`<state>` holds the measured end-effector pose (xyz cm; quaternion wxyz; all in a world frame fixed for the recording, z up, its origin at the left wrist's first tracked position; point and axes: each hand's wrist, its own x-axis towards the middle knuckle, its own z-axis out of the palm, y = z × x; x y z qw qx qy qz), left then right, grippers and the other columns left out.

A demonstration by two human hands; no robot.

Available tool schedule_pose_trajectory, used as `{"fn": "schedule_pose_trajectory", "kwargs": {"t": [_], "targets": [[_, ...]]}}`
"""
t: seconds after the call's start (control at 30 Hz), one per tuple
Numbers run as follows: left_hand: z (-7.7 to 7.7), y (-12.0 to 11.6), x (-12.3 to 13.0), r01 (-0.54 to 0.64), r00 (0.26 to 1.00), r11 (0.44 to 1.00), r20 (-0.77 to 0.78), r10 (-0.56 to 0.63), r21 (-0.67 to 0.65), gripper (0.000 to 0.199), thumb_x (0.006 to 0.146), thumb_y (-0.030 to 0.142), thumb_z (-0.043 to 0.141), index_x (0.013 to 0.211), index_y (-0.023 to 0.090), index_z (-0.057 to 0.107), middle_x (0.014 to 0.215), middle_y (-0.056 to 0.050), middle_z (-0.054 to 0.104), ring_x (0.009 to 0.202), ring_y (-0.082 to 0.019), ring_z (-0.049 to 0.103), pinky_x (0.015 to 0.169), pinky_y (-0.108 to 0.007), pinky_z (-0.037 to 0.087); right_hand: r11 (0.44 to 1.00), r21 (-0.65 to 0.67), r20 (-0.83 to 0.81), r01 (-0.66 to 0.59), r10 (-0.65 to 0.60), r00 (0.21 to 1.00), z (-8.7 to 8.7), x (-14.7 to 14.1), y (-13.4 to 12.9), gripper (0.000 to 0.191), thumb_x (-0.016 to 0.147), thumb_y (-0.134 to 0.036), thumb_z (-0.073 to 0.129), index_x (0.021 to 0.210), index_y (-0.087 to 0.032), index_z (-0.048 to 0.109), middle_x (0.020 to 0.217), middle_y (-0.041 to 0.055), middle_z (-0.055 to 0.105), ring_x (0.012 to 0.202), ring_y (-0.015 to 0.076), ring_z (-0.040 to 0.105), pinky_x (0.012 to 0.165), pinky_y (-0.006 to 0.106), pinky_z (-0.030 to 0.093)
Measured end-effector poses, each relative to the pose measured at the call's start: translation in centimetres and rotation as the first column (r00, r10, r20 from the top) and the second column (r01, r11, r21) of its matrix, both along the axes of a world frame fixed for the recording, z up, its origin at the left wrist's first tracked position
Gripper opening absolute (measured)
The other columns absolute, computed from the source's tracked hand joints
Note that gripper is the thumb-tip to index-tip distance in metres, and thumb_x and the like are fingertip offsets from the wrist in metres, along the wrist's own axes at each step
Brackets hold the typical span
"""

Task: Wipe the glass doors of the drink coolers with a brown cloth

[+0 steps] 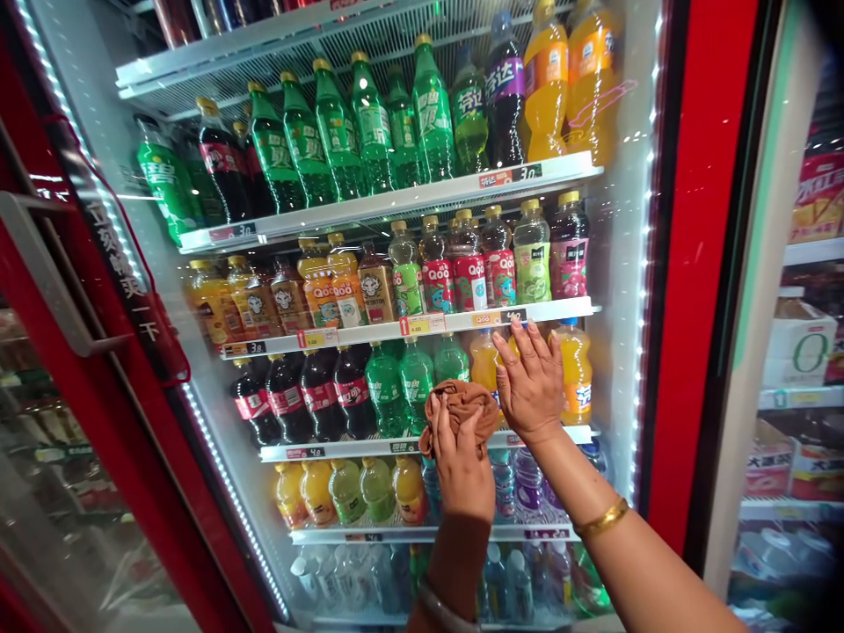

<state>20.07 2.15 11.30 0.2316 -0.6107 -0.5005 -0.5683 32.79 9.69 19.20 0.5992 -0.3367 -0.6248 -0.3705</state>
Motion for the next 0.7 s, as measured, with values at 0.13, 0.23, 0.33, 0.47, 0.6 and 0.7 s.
{"fn": "schedule_pose_trajectory", "kwargs": {"t": [0.13, 0.23, 0.33, 0.47, 0.6, 0.7], "targets": [[4.8, 0.1, 0.0, 0.077, 0.991, 0.997, 0.116, -0.073, -0.026, 0.055, 0.088, 0.000, 0.060, 0.135, 0.028, 0.060, 0.170, -0.012, 0.030, 0.161, -0.030, 0.020, 0.129, -0.057, 0.028, 1.000, 0.004, -0.010, 0.007, -0.007, 1.000, 0.0, 0.0, 0.0, 0.065, 0.098, -0.022, 0.055, 0.159, -0.031, 0.036, 0.164, 0.0062, 0.043, 0.157, 0.0233, 0.031, 0.131, 0.055, 0.022], [6.7, 0.3, 0.3, 0.093, 0.985, 0.996, 0.147, -0.091, -0.012, 0.055, 0.090, 0.003, 0.061, 0.139, 0.028, 0.057, 0.171, -0.012, 0.025, 0.161, -0.030, 0.019, 0.130, -0.054, 0.026, 1.000, 0.004, -0.002, 0.006, -0.006, 1.000, -0.1, 0.0, 0.1, 0.067, 0.097, -0.021, 0.056, 0.160, -0.031, 0.035, 0.164, 0.0069, 0.043, 0.157, 0.0237, 0.031, 0.130, 0.055, 0.023], [4.1, 0.4, 0.6, 0.071, 0.997, 0.997, 0.023, -0.071, 0.013, 0.057, 0.088, -0.004, 0.055, 0.136, 0.027, 0.059, 0.170, -0.011, 0.029, 0.161, -0.027, 0.019, 0.130, -0.053, 0.027, 1.000, 0.013, -0.005, -0.001, 0.001, 1.000, 0.0, 0.0, 0.1, 0.065, 0.096, -0.020, 0.057, 0.158, -0.029, 0.039, 0.162, 0.0086, 0.045, 0.157, 0.0243, 0.032, 0.130, 0.055, 0.024], [-1.5, 0.4, 0.3, 0.006, 0.998, 0.999, -0.059, -0.004, 0.041, 0.058, 0.085, -0.009, 0.050, 0.130, 0.025, 0.062, 0.171, -0.008, 0.029, 0.162, -0.024, 0.018, 0.131, -0.053, 0.024, 1.000, 0.013, -0.010, -0.002, 0.002, 1.000, 0.0, -0.2, 0.0, 0.063, 0.094, -0.018, 0.056, 0.156, -0.028, 0.043, 0.162, 0.0087, 0.045, 0.156, 0.0239, 0.033, 0.130, 0.055, 0.023], [-1.0, 0.1, -1.0, 0.008, 1.000, 1.000, 0.026, -0.009, 0.023, 0.056, 0.086, -0.008, 0.052, 0.128, 0.028, 0.065, 0.171, -0.005, 0.030, 0.162, -0.027, 0.018, 0.132, -0.059, 0.012, 1.000, 0.017, -0.011, -0.006, 0.006, 1.000, 0.1, -0.2, 0.0, 0.064, 0.093, -0.016, 0.057, 0.155, -0.027, 0.044, 0.162, 0.0088, 0.045, 0.157, 0.0235, 0.032, 0.131, 0.055, 0.023], [3.4, 0.2, -1.8, 0.002, 0.981, 1.000, 0.196, -0.003, 0.006, 0.048, 0.093, 0.009, 0.062, 0.135, 0.030, 0.061, 0.173, -0.008, 0.025, 0.163, -0.027, 0.013, 0.132, -0.059, 0.004, 1.000, 0.014, -0.015, 0.002, -0.001, 1.000, 0.0, -0.2, 0.0, 0.066, 0.093, -0.017, 0.057, 0.156, -0.029, 0.041, 0.162, 0.0075, 0.045, 0.157, 0.0231, 0.032, 0.131, 0.055, 0.024]]}}
